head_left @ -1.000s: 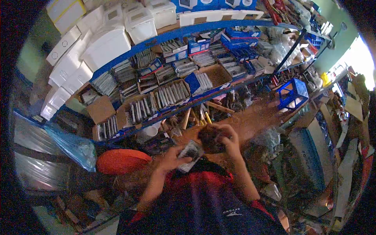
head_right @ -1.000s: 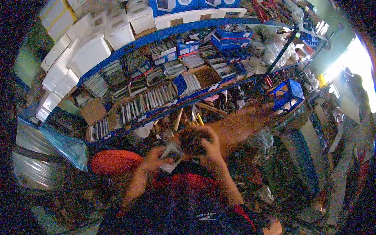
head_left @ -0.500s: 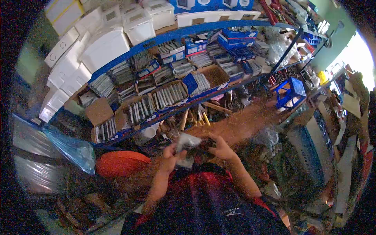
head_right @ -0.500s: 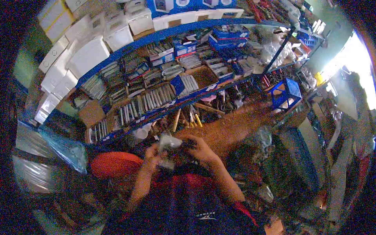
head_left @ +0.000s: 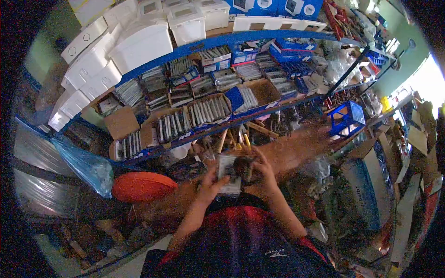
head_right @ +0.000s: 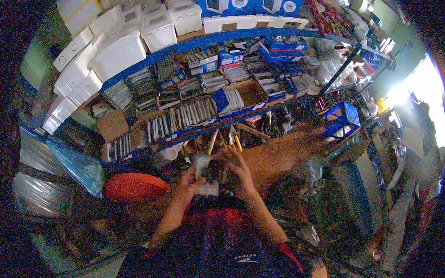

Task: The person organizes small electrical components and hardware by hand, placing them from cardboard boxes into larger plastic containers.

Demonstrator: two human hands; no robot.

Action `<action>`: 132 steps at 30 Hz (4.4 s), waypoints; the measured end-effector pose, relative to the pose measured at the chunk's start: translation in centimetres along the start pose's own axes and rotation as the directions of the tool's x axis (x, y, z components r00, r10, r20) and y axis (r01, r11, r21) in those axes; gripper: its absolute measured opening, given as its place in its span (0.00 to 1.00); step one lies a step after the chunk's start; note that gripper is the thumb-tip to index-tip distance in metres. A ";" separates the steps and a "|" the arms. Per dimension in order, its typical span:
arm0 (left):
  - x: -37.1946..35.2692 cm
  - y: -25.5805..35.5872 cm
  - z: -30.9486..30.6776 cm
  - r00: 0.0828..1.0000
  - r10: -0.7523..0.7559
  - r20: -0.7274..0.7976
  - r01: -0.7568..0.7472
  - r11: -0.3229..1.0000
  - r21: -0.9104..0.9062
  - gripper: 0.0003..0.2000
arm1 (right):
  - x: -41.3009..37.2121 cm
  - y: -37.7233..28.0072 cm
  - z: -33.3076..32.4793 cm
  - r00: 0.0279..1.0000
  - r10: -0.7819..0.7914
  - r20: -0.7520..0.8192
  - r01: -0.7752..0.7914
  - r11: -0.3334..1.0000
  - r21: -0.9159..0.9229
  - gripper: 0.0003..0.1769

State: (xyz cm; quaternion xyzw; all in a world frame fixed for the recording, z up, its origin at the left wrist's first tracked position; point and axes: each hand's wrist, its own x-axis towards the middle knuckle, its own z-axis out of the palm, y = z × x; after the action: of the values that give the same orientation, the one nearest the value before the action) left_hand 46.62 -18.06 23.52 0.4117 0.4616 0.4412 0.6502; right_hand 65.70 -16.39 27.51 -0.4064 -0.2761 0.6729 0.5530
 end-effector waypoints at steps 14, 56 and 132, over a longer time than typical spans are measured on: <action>-0.6 -5.0 -5.2 0.965 0.146 -0.217 -0.159 0.986 -0.041 0.24 | -0.1 5.1 0.5 0.881 0.431 0.196 -0.335 0.860 -0.385 0.24; -1.4 0.2 -30.0 0.986 -0.160 -0.047 0.084 0.723 -0.686 0.23 | 10.6 20.4 21.1 0.934 -0.043 0.355 0.275 0.723 -0.634 0.08; -15.0 -22.0 -39.4 0.408 0.302 -0.861 0.582 0.641 0.501 0.26 | 26.7 36.7 46.5 0.834 0.341 0.433 0.371 0.233 -0.899 0.26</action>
State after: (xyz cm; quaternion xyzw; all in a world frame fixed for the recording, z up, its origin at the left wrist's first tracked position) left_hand 10.15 -33.30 -2.96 0.2888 0.9068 0.2901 0.1003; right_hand 5.42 4.47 14.98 -0.4429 -0.7816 0.4319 0.0799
